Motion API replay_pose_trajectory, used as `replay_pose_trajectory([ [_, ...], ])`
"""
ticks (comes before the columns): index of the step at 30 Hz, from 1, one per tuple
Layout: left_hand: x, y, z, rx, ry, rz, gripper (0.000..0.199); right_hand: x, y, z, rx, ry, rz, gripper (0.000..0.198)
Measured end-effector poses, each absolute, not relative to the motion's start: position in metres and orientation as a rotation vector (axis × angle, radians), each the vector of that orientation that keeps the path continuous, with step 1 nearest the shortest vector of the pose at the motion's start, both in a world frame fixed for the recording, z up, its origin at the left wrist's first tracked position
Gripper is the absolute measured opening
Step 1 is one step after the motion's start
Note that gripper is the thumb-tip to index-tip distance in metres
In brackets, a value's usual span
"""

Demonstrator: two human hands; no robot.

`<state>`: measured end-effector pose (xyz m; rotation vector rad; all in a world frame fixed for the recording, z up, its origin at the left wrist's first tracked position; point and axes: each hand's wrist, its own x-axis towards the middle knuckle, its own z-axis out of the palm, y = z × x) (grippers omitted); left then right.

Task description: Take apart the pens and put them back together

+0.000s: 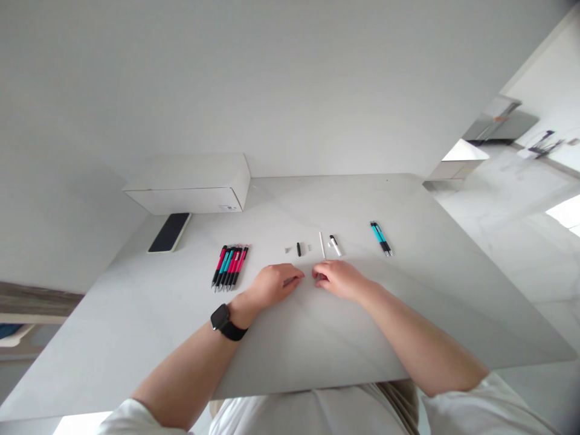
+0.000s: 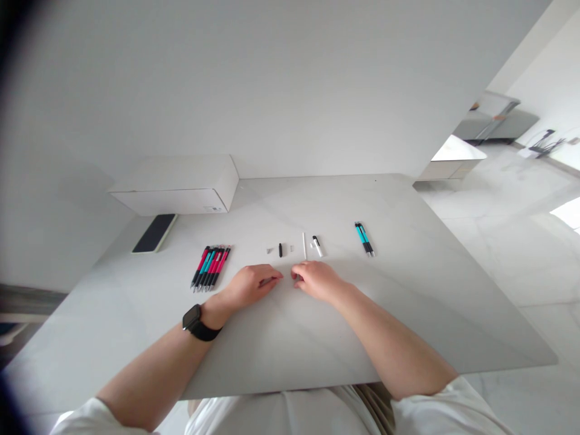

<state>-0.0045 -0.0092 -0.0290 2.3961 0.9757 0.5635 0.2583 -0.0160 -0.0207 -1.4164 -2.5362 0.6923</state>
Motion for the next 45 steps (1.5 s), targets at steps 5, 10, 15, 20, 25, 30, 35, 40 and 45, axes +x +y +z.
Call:
replay_pose_trajectory([
  [5,-0.009,-0.005,-0.030,2.368,1.281,0.687,0.027,0.262,-0.015,-0.015,-1.304,-2.472,0.617,0.009],
  [10,-0.015,0.011,-0.031,2.426,1.548,0.809,0.033,0.263,-0.011,-0.012,-1.312,-2.323,0.497,0.014],
  [15,-0.010,0.024,-0.036,2.558,1.571,0.674,0.037,0.259,-0.002,-0.017,-1.344,-2.288,0.342,0.016],
  [20,-0.007,0.025,-0.040,2.560,1.570,0.582,0.026,0.249,0.017,-0.009,-1.315,-2.335,0.190,0.019],
  [25,-0.010,0.024,-0.038,2.535,1.540,0.592,0.018,0.232,0.049,-0.005,-1.271,-2.503,0.146,0.027],
  [30,-0.017,0.025,-0.039,2.482,1.450,0.657,0.017,0.214,0.078,-0.013,-1.272,-2.685,0.192,0.029],
  [35,-0.025,0.024,-0.042,2.441,1.595,0.670,0.011,0.201,0.084,-0.014,-1.275,-2.732,0.204,0.017],
  [40,-0.024,0.020,-0.038,2.473,1.592,0.656,0.008,0.203,0.067,-0.002,-1.271,-2.570,0.253,0.013],
  [45,-0.019,0.014,-0.032,2.378,1.436,0.781,0.008,0.222,0.030,0.009,-1.326,-2.307,0.485,0.012],
])
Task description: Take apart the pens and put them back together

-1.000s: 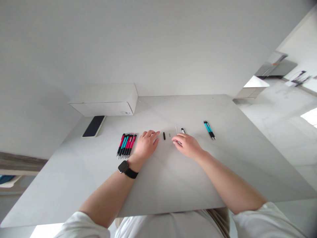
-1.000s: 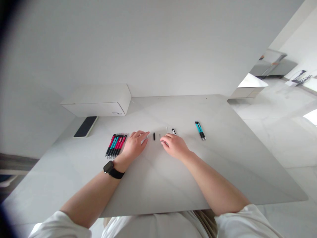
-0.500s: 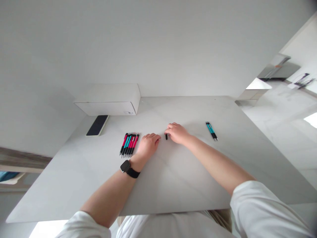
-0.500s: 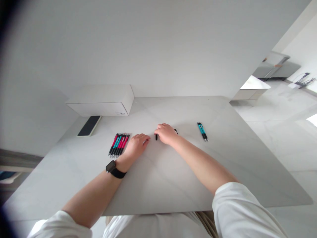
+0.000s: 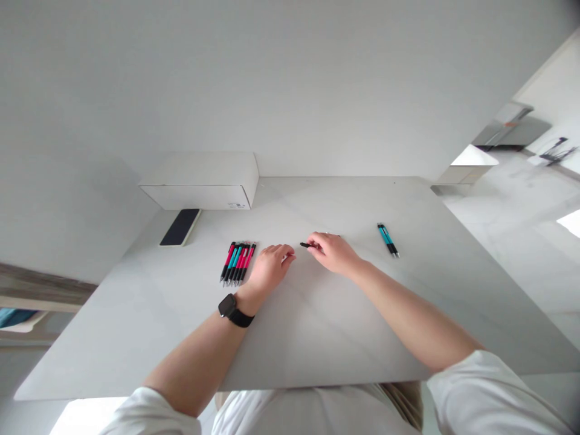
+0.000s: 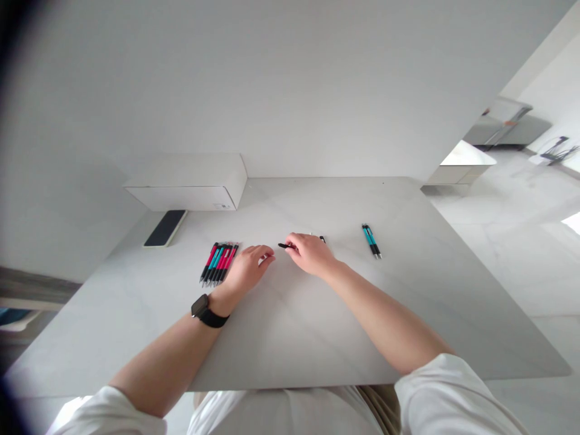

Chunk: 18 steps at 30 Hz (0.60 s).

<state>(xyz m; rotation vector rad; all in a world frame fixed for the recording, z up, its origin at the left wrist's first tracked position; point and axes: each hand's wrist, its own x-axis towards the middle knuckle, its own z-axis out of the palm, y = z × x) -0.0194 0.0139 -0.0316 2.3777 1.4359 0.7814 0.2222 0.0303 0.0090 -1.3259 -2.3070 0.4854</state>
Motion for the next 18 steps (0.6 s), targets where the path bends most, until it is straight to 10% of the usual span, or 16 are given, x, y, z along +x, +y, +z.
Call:
replay_pose_trajectory([
  [18,-0.008,0.001,-0.026,2.017,1.197,0.938,0.013,0.227,-0.020,-0.025,-1.326,-2.016,0.729,0.012],
])
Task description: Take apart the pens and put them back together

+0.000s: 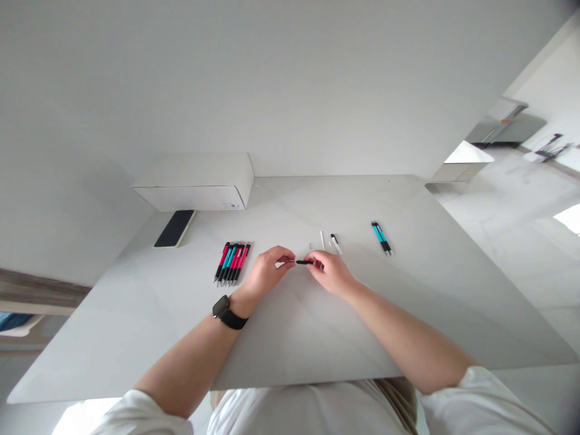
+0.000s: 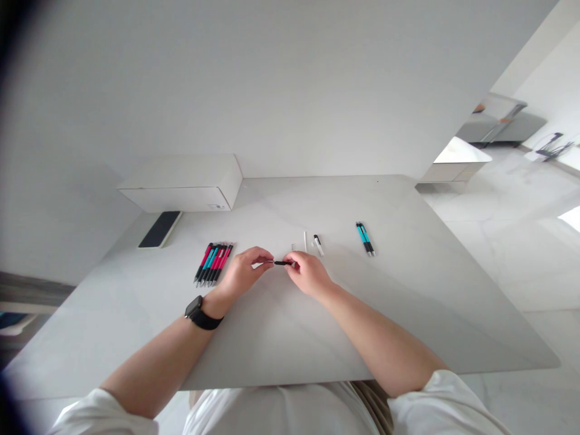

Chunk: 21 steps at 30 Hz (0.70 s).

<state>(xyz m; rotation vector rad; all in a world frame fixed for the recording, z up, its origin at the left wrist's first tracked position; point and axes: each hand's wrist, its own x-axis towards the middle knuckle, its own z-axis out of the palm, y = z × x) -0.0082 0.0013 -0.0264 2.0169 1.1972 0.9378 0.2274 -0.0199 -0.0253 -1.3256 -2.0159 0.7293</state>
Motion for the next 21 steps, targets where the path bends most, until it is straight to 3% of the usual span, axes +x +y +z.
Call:
replay_pose_trajectory([
  [21,-0.0091,-0.0012,-0.0283,2.002,1.167,0.902,0.018,0.2293,-0.0234,-0.0233,-1.276,-2.121,0.510,0.021],
])
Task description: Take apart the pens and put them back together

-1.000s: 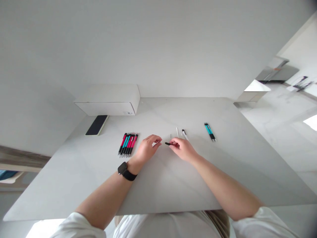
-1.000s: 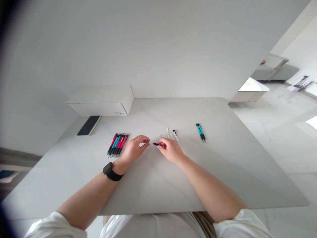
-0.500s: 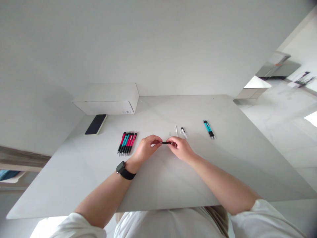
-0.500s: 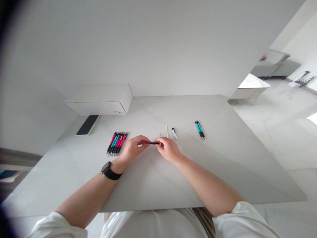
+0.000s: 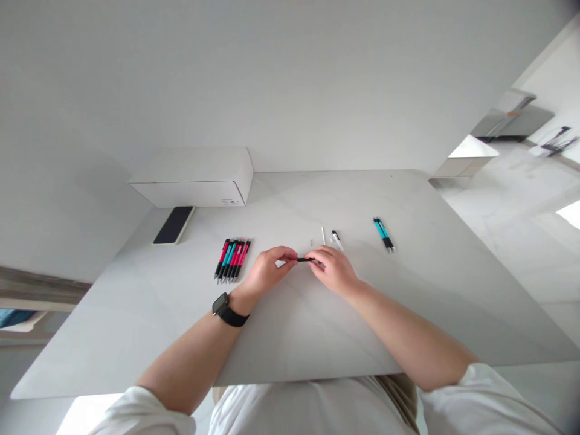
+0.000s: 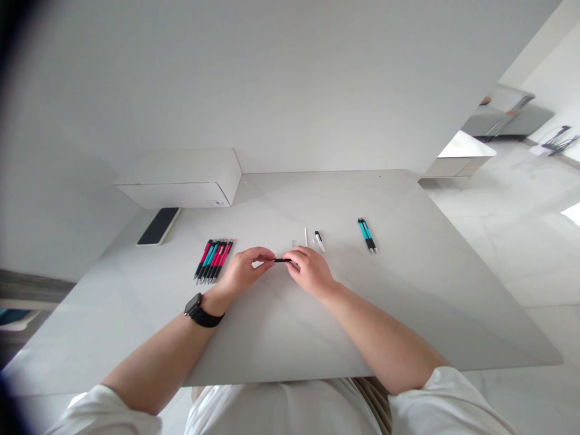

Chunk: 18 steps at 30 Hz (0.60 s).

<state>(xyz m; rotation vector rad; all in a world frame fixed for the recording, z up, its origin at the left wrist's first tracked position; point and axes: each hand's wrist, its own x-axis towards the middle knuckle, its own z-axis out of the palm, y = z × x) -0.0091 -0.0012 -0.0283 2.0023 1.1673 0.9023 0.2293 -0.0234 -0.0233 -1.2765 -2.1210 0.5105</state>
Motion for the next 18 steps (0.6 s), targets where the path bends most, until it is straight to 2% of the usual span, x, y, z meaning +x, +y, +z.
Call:
replay_pose_trajectory([
  [4,-0.0085,-0.0024,-0.0274,2.024,1.160,0.896,0.017,0.2298,-0.0244,-0.0232,-1.256,-2.142,0.456,0.024],
  [11,-0.0088,-0.0039,-0.0261,2.075,1.135,0.947,0.016,0.2283,-0.0234,-0.0215,-1.271,-2.108,0.533,0.016],
  [14,-0.0089,-0.0041,-0.0256,2.107,1.109,0.976,0.015,0.2284,-0.0219,-0.0229,-1.248,-2.104,0.552,0.022],
  [17,-0.0090,-0.0039,-0.0253,2.117,1.092,1.000,0.013,0.2290,-0.0211,-0.0275,-1.206,-2.056,0.572,0.012],
  [18,-0.0091,-0.0038,-0.0253,2.117,1.093,1.006,0.013,0.2292,-0.0211,-0.0291,-1.196,-2.037,0.576,0.018],
])
